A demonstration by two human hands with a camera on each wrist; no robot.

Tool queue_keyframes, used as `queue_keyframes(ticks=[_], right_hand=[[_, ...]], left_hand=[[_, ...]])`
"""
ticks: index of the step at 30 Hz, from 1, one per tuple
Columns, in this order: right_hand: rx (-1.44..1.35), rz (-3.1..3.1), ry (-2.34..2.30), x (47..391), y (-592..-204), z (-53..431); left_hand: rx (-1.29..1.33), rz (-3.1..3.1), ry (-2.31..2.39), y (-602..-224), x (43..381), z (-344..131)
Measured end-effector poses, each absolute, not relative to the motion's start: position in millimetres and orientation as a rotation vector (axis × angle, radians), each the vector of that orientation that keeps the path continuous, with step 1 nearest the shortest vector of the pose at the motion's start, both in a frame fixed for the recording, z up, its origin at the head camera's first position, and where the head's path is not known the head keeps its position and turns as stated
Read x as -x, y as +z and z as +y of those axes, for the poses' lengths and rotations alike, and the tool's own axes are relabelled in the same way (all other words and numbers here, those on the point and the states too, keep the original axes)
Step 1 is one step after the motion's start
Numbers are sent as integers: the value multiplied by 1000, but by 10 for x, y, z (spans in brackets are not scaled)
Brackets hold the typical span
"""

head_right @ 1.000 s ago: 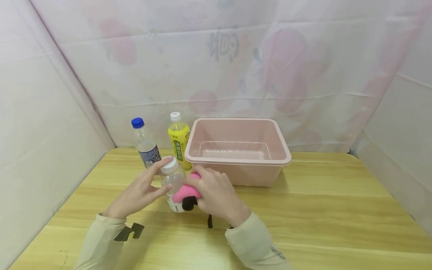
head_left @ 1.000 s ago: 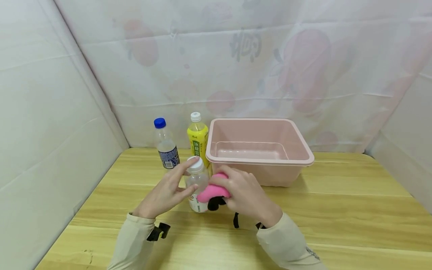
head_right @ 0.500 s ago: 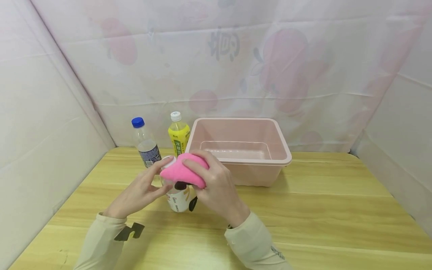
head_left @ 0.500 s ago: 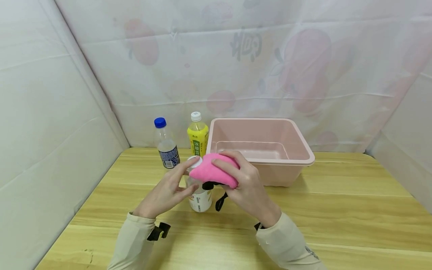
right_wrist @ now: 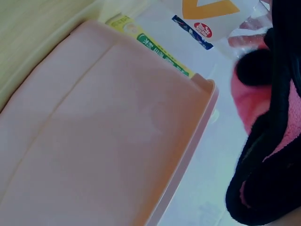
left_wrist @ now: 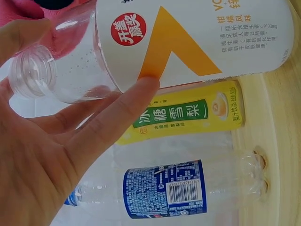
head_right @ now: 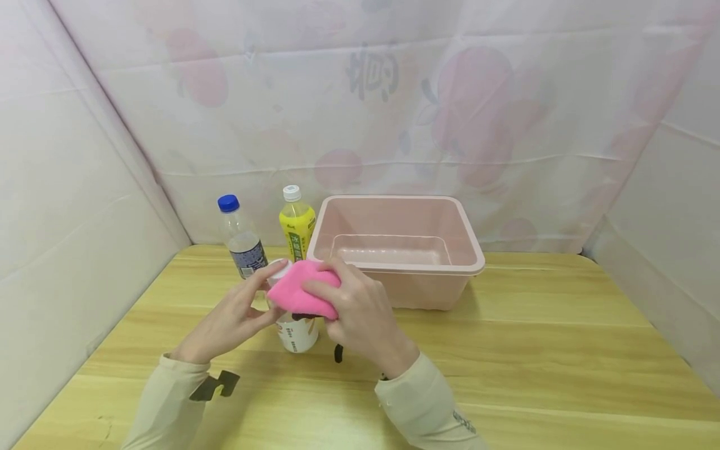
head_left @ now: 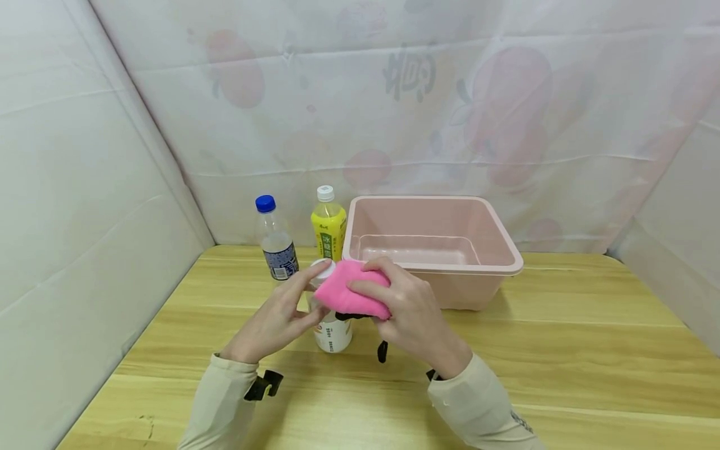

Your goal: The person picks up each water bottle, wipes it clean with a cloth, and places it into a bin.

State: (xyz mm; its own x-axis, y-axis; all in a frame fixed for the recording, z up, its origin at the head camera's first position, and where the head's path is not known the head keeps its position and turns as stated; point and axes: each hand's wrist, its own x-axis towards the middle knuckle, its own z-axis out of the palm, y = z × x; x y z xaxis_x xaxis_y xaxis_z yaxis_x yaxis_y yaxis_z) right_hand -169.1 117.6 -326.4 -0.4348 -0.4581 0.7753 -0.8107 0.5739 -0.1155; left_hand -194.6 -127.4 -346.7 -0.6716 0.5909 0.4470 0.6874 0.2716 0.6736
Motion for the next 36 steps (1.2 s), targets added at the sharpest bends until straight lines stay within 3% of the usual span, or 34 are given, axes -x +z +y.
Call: queue_keyframes(ticks=[10,24,36], right_hand=[[-1014,-2354,508,1690,-3295,1194],[-1114,-2820,144,1740,-3640,1103],[-1076,-2893,230,1719,-3448,1264]], left_hand=[[1148,-2470,-1321,-3452,1924,-1289],[1109,-2476,-1268,-3454,1894,-1270],[1113,-2455,-1204,-3450,1911,-1226]])
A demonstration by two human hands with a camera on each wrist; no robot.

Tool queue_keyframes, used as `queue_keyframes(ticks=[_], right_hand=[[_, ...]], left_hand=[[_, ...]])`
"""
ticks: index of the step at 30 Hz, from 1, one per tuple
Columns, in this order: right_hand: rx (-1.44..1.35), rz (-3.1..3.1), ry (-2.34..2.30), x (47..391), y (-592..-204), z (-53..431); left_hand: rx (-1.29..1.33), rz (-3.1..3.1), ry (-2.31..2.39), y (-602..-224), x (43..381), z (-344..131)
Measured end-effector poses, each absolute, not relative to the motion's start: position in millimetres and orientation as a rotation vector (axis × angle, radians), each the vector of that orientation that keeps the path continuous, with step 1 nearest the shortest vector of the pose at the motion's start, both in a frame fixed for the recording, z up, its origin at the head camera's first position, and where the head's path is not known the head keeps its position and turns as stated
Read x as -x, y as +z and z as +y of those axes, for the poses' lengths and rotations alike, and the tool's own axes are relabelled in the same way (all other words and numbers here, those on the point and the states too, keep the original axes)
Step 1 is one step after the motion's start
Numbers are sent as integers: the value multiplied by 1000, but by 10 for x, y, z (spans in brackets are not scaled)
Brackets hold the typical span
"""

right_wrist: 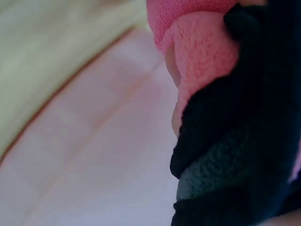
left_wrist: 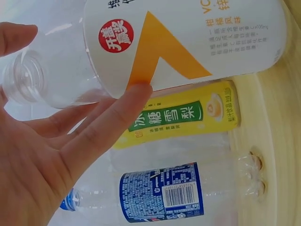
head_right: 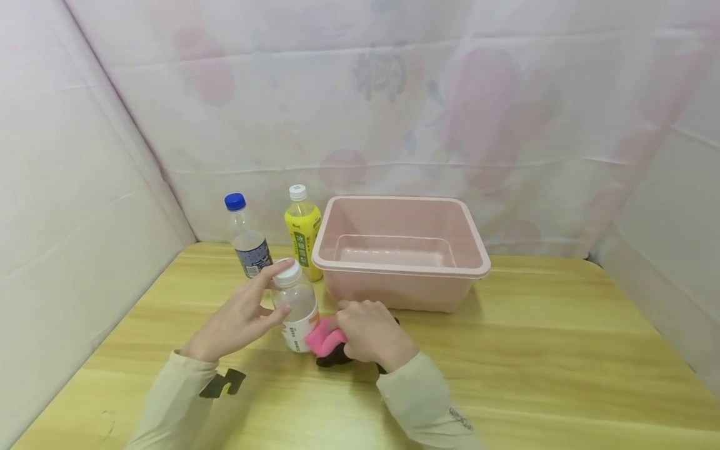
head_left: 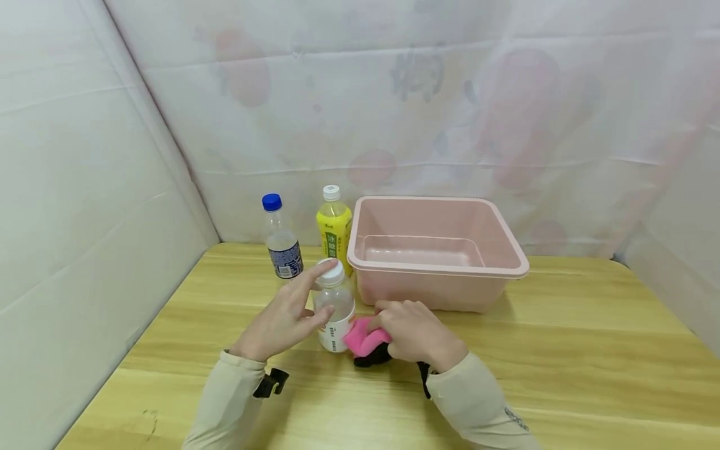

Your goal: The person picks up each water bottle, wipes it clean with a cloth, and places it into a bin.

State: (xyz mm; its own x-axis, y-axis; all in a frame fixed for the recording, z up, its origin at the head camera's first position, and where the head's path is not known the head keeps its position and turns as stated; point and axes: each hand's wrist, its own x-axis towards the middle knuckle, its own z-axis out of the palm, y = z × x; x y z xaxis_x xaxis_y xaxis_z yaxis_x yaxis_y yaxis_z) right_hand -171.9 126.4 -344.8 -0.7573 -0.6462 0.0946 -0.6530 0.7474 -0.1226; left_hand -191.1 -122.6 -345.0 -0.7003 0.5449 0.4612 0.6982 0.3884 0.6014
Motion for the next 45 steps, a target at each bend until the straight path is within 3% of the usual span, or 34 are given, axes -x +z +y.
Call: queue_keyframes(ticks=[20,31,45], right_hand=[[-1056,-2455,710,1730,-3088,1774],[-1106,-2074,805,1813,-3233,1436],[-1114,-2232,705,1764,-3268,1338]], left_hand=[[1093,-2380,-1216,-3457,1935,-1217],[1184,-2346,-1280,-3446,1956,-1246],[1211,-2350,-1374,-3447,1955,-1261]])
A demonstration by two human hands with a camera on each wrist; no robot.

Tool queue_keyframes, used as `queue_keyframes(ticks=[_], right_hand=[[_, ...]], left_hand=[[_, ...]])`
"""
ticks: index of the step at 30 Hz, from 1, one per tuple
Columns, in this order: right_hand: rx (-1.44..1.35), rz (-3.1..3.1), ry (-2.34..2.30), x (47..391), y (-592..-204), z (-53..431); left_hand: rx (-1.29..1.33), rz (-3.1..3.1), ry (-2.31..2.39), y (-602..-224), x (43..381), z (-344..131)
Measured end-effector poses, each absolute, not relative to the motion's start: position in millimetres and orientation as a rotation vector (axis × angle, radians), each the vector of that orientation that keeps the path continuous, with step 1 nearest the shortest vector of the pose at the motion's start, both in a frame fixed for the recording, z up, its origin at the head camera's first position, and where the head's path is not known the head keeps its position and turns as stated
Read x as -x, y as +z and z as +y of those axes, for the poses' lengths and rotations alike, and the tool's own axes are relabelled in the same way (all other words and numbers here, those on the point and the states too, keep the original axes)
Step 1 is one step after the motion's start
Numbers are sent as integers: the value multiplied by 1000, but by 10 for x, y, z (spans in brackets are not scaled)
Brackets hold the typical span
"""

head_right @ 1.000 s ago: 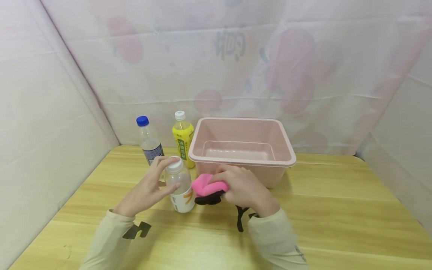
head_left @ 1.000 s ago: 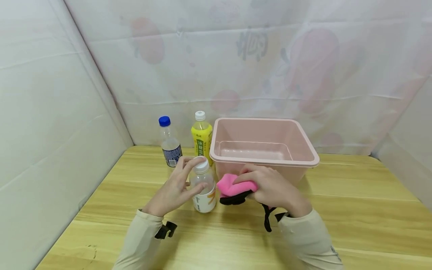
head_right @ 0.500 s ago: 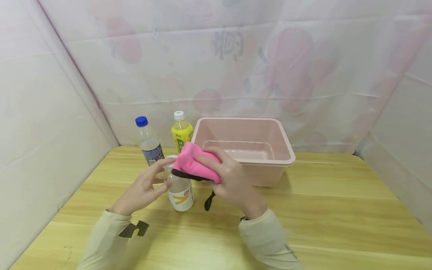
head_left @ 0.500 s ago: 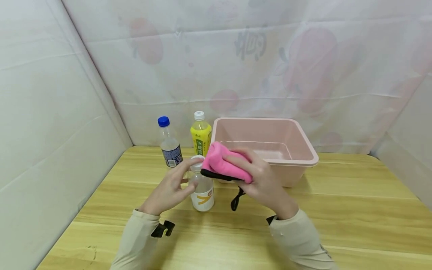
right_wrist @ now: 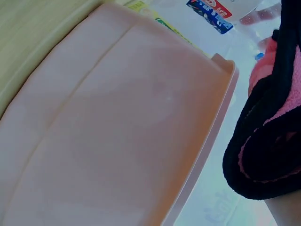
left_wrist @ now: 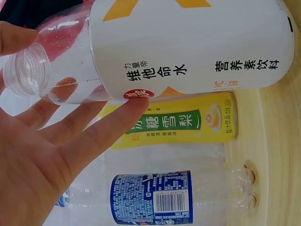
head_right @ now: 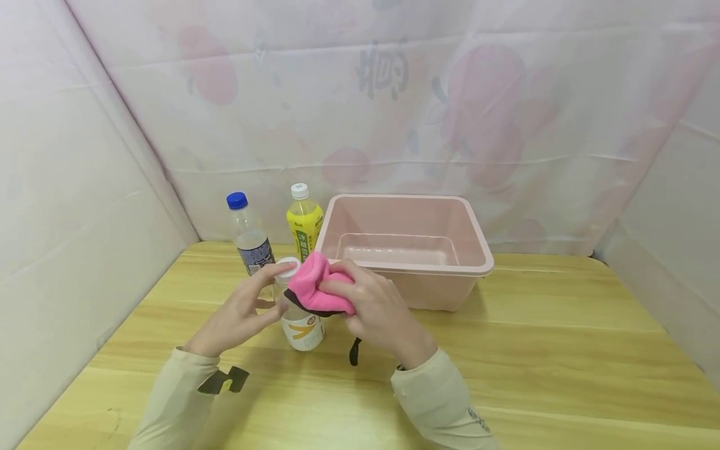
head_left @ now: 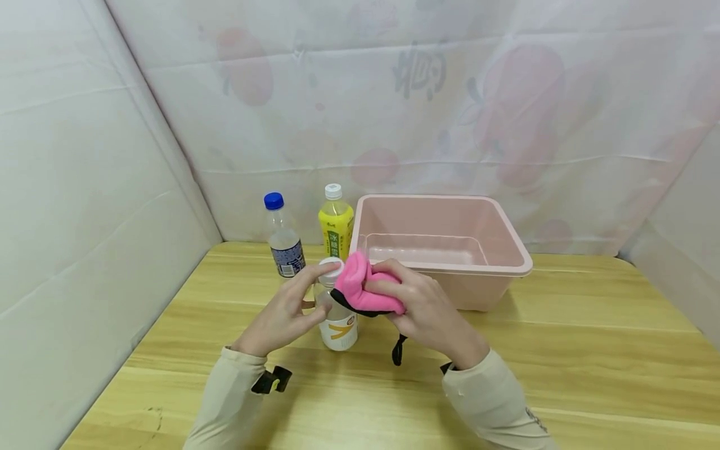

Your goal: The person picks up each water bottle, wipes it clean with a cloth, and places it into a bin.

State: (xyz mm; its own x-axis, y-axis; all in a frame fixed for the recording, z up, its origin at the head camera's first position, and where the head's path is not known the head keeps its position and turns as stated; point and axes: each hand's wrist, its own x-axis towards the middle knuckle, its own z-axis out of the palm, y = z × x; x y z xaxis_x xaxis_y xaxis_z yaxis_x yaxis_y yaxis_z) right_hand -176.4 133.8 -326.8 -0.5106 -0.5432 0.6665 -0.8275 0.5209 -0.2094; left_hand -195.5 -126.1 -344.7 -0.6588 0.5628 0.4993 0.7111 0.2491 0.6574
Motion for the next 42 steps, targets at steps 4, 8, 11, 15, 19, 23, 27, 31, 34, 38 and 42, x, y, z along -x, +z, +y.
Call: queue_keyframes(ticks=[4,8,11,15,19,23,27,31,34,38,42], right_hand=[[-1119,-2297,681,1749,-3247,1360],[-1123,-2383,630,1742,-3249,1391],[-1109,-2534,527,1730,-3297,1374],[-1104,-2793,302,1685,-3418,1252],[-1158,-2878,124,1653,-3529,1121],[-1150,-2903,151,1661,-3546,1107],[-1135,-2898,238,1678,-3518,1167],[-1132,-2764,297,1702,-3468,1216],[-1113,-2620,355,1706,-3417,1235],[-1094,-2396,447,1703,-3349,1239],[-1093,-2213,544,1701,-3304,1214]], left_hand=[[1201,-2359,-1381,-3445,1955,-1261],[1192,-2368,-1383,-3441,1949,-1263],[1194,-2365,-1373,-3445,1948,-1259],[1208,-2356,-1356,-3449,1947,-1244],[1213,-2358,-1350,-3451,1935,-1248],[1201,-2362,-1359,-3450,1915,-1276],[1221,-2372,-1375,-3447,1920,-1279],[1206,-2384,-1379,-3451,1921,-1269],[1204,-2383,-1373,-3449,1923,-1261],[1215,-2378,-1379,-3452,1935,-1254],[1206,-2378,-1388,-3464,1937,-1268]])
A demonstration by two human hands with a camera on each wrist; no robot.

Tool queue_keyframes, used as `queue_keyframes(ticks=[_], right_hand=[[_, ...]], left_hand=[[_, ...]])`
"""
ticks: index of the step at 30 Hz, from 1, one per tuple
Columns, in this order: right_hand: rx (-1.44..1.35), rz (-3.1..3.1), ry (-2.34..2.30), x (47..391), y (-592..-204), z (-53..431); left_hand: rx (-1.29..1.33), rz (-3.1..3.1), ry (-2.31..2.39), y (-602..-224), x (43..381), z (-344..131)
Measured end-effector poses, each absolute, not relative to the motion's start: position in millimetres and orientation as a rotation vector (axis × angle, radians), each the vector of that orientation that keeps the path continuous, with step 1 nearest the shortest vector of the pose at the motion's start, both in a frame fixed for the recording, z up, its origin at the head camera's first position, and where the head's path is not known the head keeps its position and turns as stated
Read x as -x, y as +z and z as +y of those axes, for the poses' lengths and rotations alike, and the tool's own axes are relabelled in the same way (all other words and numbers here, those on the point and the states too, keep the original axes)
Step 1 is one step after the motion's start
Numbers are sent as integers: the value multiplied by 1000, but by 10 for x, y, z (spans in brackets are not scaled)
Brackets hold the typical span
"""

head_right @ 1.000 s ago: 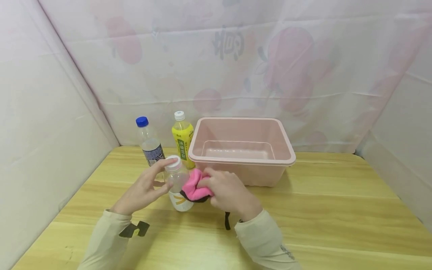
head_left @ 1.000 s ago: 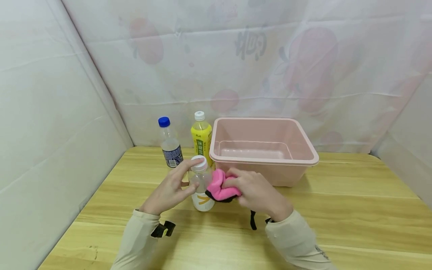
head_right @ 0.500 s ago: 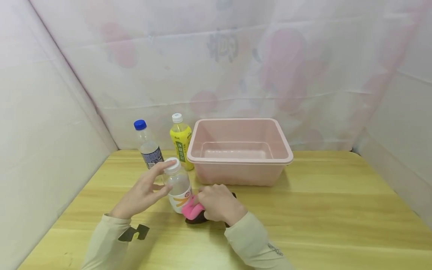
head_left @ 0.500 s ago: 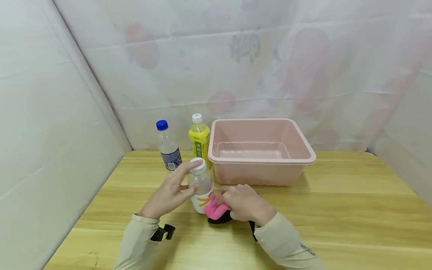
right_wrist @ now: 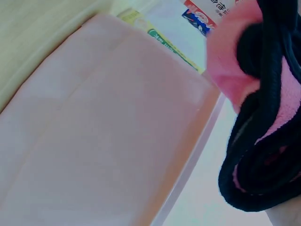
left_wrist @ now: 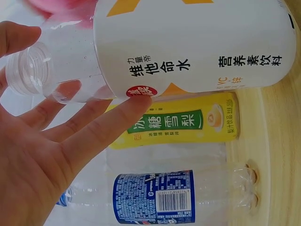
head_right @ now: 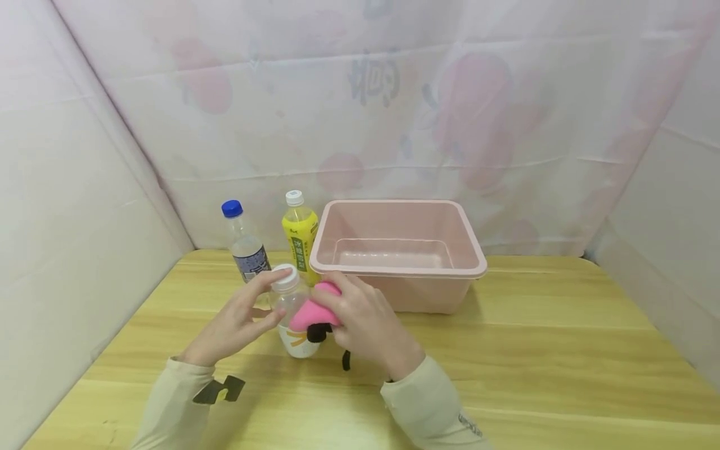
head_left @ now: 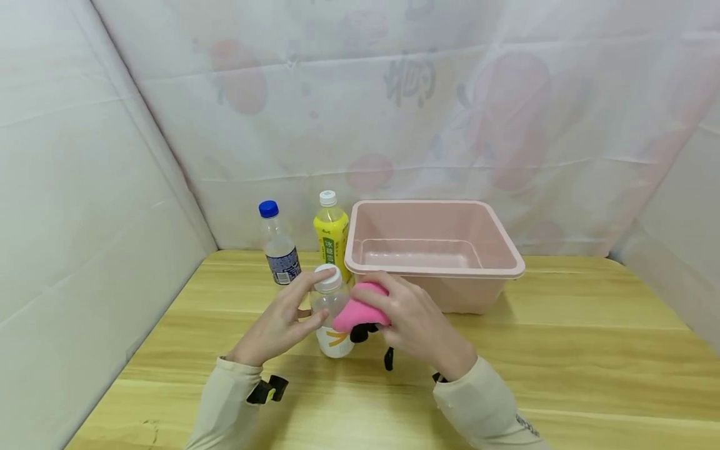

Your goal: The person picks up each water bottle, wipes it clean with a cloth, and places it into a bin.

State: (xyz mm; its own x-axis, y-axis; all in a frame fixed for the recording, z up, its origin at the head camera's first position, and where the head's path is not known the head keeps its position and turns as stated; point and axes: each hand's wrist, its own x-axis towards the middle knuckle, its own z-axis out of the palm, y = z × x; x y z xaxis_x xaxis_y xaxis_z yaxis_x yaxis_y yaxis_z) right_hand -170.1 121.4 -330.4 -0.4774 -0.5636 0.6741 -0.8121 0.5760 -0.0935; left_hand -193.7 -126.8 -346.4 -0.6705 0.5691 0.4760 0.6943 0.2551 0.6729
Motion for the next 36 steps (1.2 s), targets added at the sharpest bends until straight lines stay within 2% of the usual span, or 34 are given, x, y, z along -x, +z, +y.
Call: queue_keyframes(ticks=[8,17,29,36], right_hand=[[-1022,-1978,778,1724,-3298,1187],[-1040,-1921,804,1736,-3298,1164],[-1037,-2209,591,1701,-3288,1238],[-1091,-2544,335,1737,-3411,1270]], left_hand=[[1247,-2333,-1358,-3474,1944,-1273],[1269,-2306,-1374,-3481,1958,-1273],[1243,-2326,-1367,-3473,1959,-1277],[1201,-2372,-1340,-3463,1948,-1267]])
